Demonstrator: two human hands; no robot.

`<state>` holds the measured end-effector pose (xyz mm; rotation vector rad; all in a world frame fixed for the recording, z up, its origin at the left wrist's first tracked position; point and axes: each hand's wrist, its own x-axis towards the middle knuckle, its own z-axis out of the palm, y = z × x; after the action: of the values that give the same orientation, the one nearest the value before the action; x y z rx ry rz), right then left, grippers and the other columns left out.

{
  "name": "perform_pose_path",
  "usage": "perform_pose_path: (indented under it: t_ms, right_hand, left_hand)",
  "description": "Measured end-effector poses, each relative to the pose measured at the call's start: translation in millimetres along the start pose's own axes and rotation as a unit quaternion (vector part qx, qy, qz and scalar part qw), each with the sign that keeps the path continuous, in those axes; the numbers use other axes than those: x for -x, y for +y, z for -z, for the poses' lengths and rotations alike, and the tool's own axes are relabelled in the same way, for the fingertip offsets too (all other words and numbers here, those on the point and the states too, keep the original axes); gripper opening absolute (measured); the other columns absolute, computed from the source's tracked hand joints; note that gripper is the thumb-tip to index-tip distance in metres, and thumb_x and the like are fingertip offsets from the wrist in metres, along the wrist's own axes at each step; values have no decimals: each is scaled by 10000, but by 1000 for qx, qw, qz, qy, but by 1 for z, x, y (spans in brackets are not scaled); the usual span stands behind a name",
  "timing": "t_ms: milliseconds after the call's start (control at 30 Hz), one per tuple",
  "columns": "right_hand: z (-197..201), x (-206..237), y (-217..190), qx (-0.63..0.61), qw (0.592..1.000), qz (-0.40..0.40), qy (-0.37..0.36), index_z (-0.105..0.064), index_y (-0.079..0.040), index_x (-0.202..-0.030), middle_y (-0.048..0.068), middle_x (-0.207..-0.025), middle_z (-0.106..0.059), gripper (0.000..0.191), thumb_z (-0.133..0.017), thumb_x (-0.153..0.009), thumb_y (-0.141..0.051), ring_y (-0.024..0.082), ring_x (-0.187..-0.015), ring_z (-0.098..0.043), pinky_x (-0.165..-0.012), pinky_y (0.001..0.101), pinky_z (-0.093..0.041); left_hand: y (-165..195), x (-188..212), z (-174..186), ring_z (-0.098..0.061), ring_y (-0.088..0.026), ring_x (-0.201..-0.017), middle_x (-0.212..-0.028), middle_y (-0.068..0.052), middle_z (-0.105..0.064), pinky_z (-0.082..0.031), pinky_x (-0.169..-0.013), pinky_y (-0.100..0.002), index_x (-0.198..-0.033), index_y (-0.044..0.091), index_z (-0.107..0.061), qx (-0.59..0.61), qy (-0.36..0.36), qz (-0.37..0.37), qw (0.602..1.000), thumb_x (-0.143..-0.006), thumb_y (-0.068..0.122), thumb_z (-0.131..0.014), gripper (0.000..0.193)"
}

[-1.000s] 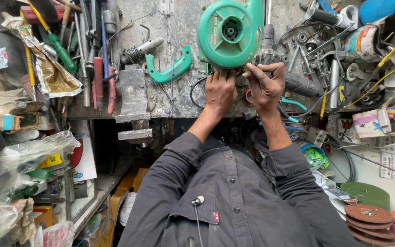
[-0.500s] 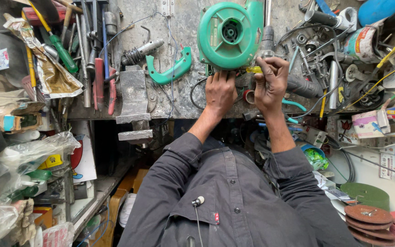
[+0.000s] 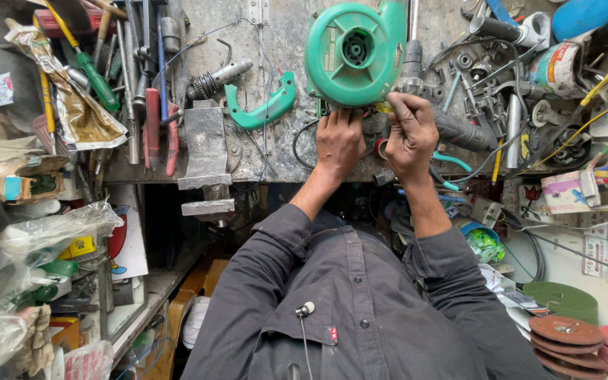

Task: The person repairs a small green electric blower motor on a cluttered workbench. They handle the motor's wiring and base, use a screwdriver to loosen and tighten fasteners, wrap a section with tape, and reposition the blower while working on its underside.

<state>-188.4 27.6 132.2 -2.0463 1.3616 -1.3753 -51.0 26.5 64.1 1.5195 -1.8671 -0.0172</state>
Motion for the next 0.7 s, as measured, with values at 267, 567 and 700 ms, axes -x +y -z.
perform_pose_path:
  t_ms: [267, 567, 700]
  right_hand:
    - [1, 3, 7, 22, 999, 32, 7, -709, 3, -1320, 129, -1183, -522, 344, -744, -988, 85, 210, -1033, -603, -897, 312, -533]
    - [-2, 3, 4, 7, 1000, 5, 22, -769, -32, -1216, 79, -1078, -535, 280, -839, -947, 2, 213, -929, -607, -811, 303, -553]
    - [0, 4, 3, 4, 1000, 12, -3, -724, -9, -1301, 104, -1254, -568, 279, -703, -1041, 91, 217, -1092, -649, -950, 321, -568]
  left_hand:
    - [0, -1, 3, -614, -299, -897, -1004, -124, -616, -465, -765, -421, -1060, 37, -693, 8, -2, 1, 1000, -809, 98, -660, 260]
    - [1, -1, 2, -614, -301, -894, -985, -119, -608, -457, -757, -424, -1060, 34, -691, 15, -7, 1, 1000, -811, 91, -659, 257]
    - [0, 0, 3, -613, -302, -901, -995, -126, -605, -466, -770, -423, -1062, 24, -685, 16, -5, 0, 1000, -801, 98, -661, 273]
